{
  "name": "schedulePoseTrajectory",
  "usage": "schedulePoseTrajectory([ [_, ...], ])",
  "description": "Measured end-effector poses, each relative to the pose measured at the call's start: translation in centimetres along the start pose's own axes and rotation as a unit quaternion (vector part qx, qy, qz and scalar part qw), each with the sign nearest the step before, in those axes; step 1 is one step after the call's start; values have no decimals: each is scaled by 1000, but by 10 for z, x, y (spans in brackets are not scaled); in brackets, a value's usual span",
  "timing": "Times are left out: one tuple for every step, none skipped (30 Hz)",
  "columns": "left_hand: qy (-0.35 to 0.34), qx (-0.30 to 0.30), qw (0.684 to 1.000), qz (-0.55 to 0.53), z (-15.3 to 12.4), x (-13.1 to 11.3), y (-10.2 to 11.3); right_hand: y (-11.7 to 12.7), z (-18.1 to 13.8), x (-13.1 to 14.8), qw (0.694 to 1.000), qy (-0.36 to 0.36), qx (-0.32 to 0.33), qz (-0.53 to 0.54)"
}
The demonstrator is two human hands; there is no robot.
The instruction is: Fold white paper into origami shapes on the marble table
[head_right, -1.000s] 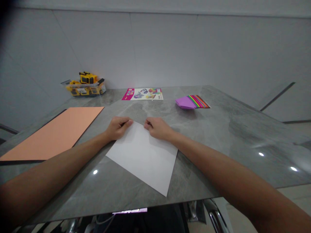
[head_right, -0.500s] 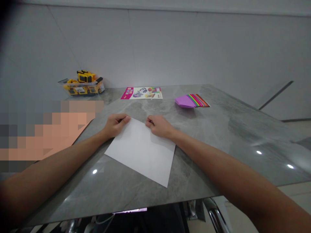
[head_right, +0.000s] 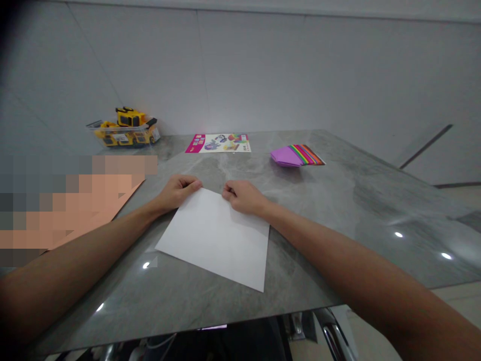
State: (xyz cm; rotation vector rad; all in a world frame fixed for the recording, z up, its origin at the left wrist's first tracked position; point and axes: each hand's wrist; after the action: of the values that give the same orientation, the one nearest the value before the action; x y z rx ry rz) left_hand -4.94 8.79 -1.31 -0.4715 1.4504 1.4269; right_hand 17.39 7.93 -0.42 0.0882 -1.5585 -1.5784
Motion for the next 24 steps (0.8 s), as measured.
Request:
schedulePoseTrajectory([
  [3,-3,1000,-2,0,0,0,0,0,0,1000,-3,2,0],
  [6,-5,1000,-5,0,0,0,1,1,0,1000,-5,5,-1],
  [8,-6,1000,-7,0,0,0,1,1,0,1000,-5,10,-1],
  [11,-5,1000,-10,0,0,0,2,2,0,1000,-6,14,-2],
  [13,-4,1000,-12,0,0,0,2,2,0,1000,-6,18,-3],
  [14,-4,1000,-15,0,0,0,2,2,-1,1000,-7,20,-3],
  [15,-4,1000,-18,-1,-1,0,3,2,-1,1000,-9,21,-3],
  [16,-7,1000,-21,-1,-1,1,3,2,-1,1000,-12,22,-3],
  [17,-11,999,-25,-1,-1,1,4,2,-1,1000,-14,23,-2],
  [18,-15,999,-30,-1,-2,1,5,2,-1,1000,-16,23,-2],
  [20,-19,999,-34,-1,-2,1,5,2,-1,1000,-17,24,-3],
  [21,-21,999,-39,-2,-2,1,6,2,-1,1000,-18,25,-5],
  [22,-23,999,-43,-2,-2,1,7,2,0,999,-17,27,-7],
  [24,-24,998,-47,-2,-2,0,7,2,0,999,-16,28,-9],
  [25,-25,998,-50,-2,-3,0,8,2,0,999,-16,30,-11],
  [25,-25,998,-53,-2,-2,0,8,2,0,999,-16,31,-12],
  [26,-27,998,-57,-2,-2,1,8,2,0,999,-18,32,-14],
  [27,-29,997,-60,-1,-1,1,9,2,0,999,-20,31,-15],
  [27,-34,997,-63,-1,-1,2,9,1,-1,999,-22,29,-16],
  [27,-40,997,-67,-1,1,3,10,1,-3,999,-24,26,-19],
  [27,-47,996,-70,0,2,4,11,0,-4,999,-26,23,-21],
  [27,-55,996,-72,0,3,5,12,0,-5,999,-28,20,-24],
  [26,-61,995,-74,0,4,6,13,-1,-6,999,-30,19,-27],
  [25,-65,995,-76,1,5,6,14,-1,-8,999,-31,17,-29],
])
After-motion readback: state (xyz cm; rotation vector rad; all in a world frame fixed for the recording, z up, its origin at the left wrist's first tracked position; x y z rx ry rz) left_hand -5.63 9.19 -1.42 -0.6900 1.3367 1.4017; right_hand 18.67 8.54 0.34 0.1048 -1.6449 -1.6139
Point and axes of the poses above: each hand's wrist, its own z-axis towards the middle knuckle, its own y-axis out of the back of the hand, x = y × z, and after that the axes turned 5 degrees about y, right-handed
